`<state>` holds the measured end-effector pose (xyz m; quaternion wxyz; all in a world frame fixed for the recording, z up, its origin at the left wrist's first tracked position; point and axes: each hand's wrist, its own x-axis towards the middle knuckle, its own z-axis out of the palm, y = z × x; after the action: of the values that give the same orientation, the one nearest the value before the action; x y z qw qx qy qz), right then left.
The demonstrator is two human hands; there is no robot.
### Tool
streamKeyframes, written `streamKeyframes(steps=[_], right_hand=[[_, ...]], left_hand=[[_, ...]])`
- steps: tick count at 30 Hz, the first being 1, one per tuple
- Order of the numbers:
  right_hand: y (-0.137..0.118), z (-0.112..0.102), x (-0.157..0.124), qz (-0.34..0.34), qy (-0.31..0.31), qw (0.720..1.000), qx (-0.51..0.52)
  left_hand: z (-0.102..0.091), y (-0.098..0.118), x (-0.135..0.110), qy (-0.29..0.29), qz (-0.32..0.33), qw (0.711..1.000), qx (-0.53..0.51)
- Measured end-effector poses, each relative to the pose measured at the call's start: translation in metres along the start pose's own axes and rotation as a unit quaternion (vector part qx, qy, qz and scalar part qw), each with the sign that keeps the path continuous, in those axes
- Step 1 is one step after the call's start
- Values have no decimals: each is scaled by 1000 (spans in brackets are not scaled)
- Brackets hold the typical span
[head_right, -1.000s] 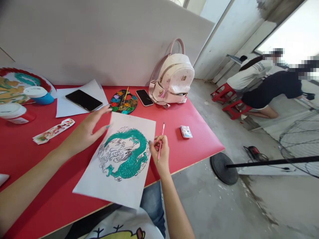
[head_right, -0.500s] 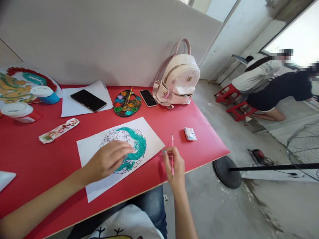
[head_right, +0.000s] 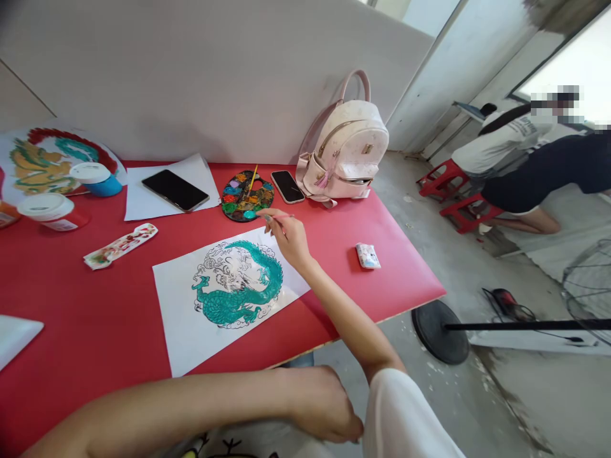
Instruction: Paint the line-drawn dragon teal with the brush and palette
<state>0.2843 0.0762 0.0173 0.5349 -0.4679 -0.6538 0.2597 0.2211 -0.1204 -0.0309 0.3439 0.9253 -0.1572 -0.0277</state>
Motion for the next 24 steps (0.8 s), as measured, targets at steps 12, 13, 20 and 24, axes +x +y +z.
streamKeyframes(steps=[12,13,20,24], right_hand=[[62,36,33,57,114,984,123],[62,35,32,65,122,981,135],[64,33,34,123,170,962,177],[64,32,33,129,163,961,185]], left_hand=[[-58,-45,-25,153,-49,987,12],[-61,-47,-32,194,-49,980,23],[-71,-39,-77,357,-107,912,169],[-101,-57,-120,414,-118,864,261]])
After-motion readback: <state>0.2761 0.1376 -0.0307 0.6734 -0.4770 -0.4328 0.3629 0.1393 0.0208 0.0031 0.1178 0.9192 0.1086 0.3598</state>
